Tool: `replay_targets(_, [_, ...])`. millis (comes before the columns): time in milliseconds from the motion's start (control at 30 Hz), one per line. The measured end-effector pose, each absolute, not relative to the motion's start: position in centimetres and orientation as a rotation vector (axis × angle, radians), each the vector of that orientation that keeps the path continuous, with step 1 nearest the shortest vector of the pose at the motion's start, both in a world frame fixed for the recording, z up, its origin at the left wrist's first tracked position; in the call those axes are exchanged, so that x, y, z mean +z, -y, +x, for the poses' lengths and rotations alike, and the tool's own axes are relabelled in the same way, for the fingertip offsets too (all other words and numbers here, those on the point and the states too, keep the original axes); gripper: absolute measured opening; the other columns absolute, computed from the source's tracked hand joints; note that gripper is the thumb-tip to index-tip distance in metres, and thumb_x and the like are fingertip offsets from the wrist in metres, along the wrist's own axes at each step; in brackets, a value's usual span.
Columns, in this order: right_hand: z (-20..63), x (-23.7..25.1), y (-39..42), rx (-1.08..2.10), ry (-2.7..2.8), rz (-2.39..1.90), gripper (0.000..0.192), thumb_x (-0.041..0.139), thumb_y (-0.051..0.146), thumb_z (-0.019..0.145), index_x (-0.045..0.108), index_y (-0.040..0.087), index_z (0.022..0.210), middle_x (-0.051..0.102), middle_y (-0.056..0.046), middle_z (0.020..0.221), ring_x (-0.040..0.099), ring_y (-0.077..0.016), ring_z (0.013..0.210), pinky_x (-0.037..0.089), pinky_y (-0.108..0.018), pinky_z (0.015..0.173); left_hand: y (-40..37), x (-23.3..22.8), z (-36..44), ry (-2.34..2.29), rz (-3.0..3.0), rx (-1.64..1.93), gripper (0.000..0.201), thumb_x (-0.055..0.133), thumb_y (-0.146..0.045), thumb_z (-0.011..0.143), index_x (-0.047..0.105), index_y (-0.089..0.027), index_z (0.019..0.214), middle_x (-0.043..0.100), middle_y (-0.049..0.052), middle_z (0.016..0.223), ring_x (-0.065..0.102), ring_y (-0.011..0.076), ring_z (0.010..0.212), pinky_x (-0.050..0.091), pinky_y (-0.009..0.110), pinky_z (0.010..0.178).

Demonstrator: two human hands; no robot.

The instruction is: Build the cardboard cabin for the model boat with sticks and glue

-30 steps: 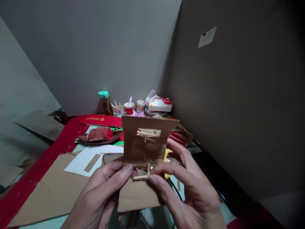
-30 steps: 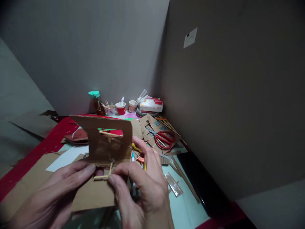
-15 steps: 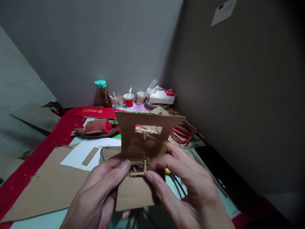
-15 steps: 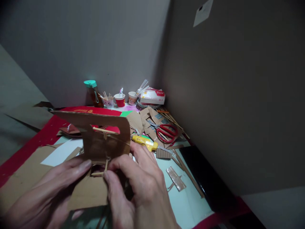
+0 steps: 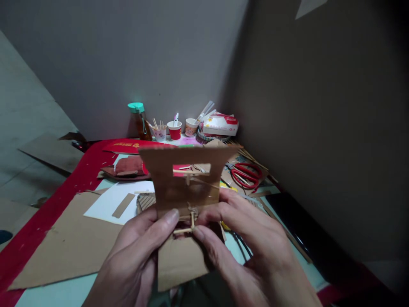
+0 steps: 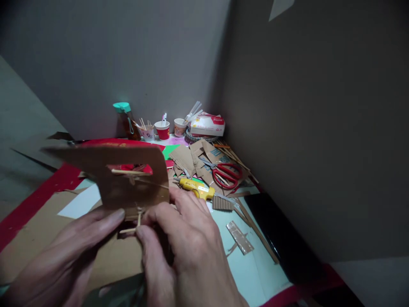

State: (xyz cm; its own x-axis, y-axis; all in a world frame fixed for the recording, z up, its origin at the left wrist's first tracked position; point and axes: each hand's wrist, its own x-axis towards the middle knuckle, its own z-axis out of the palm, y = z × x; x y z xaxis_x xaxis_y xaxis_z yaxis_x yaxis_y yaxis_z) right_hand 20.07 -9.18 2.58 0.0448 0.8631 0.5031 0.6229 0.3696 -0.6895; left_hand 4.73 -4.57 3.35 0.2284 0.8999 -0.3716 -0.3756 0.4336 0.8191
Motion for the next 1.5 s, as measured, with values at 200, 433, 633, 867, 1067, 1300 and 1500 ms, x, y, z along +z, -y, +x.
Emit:
replay_targets(200, [19.7, 2.6, 9.5, 0.240, 1.647, -1.359, 0.012, 0.068, 0.013, 0.096, 0.066, 0.024, 0.092, 0.068, 0.000, 0.104, 0.067, -0.0148, 0.098, 0.054, -0.027, 0.087, 4.9, 4.2, 5.1, -0.989, 0.543, 0.944, 0.024, 0.097, -0.024, 0.055, 0.081, -0.024, 0.073, 0.087, 0.001, 0.083, 0.080, 0.0259, 0.108, 0.064, 0.020, 0.082])
replay_targets(433, [19.8, 2.8, 9.7, 0.222, 1.689, -1.350, 0.013, 0.065, 0.010, 0.096, 0.064, 0.023, 0.095, 0.068, -0.002, 0.112, 0.068, -0.0154, 0.104, 0.056, -0.027, 0.091, 5.0, 3.6, 5.1, -0.915, 0.566, 0.982, 0.027, 0.104, -0.027, 0.050, 0.084, -0.030, 0.068, 0.085, -0.006, 0.076, 0.083, 0.0226, 0.094, 0.063, 0.015, 0.074])
replay_targets(633, [19.6, 2.9, 9.3, 0.124, 1.719, -1.326, 0.016, 0.063, 0.008, 0.096, 0.061, 0.024, 0.101, 0.071, -0.003, 0.116, 0.070, -0.0159, 0.105, 0.057, -0.028, 0.093, 4.8, 3.0, 4.7, -1.090, 0.718, 0.993, 0.039, 0.106, -0.036, 0.046, 0.088, -0.035, 0.080, 0.087, -0.007, 0.088, 0.083, 0.0180, 0.095, 0.060, 0.009, 0.081])
replay_targets(867, [19.3, 2.5, 9.2, 0.161, 1.793, -1.324, 0.014, 0.057, 0.012, 0.101, 0.054, 0.024, 0.094, 0.069, -0.009, 0.124, 0.069, -0.0224, 0.114, 0.061, -0.033, 0.084, 4.3, 2.8, 4.0, -1.157, 0.880, 0.980, 0.028, 0.101, -0.042, 0.056, 0.087, -0.034, 0.079, 0.087, -0.006, 0.101, 0.079, 0.0225, 0.110, 0.063, 0.015, 0.080])
replay_targets(1067, [19.3, 2.3, 9.8, 0.296, 1.726, -1.358, 0.022, 0.059, 0.016, 0.101, 0.055, 0.029, 0.118, 0.069, -0.001, 0.115, 0.072, -0.0162, 0.101, 0.061, -0.028, 0.080, 4.4, 2.6, 4.2, -1.073, 0.766, 0.949, 0.024, 0.099, -0.033, 0.062, 0.085, -0.030, 0.081, 0.085, -0.002, 0.091, 0.080, 0.0202, 0.092, 0.062, 0.018, 0.073])
replay_targets(1300, [20.7, 2.9, 9.7, 0.567, 1.358, -1.369, 0.021, 0.058, 0.032, 0.106, 0.060, 0.037, 0.126, 0.074, 0.004, 0.123, 0.074, -0.0153, 0.109, 0.060, -0.025, 0.087, 4.7, 3.5, 4.5, -1.027, 0.660, 0.840, 0.027, 0.099, -0.035, 0.059, 0.082, -0.026, 0.079, 0.077, -0.001, 0.071, 0.071, 0.0189, 0.072, 0.059, 0.024, 0.069])
replay_targets(1500, [21.0, 3.6, 8.9, 0.819, 1.345, -1.304, 0.011, 0.064, 0.030, 0.100, 0.067, 0.028, 0.110, 0.075, 0.002, 0.100, 0.071, -0.0134, 0.090, 0.056, -0.024, 0.077, 4.9, 3.4, 4.3, -1.065, 0.716, 0.839, 0.032, 0.096, -0.037, 0.064, 0.084, -0.025, 0.091, 0.084, 0.003, 0.088, 0.079, 0.0260, 0.086, 0.063, 0.029, 0.076])
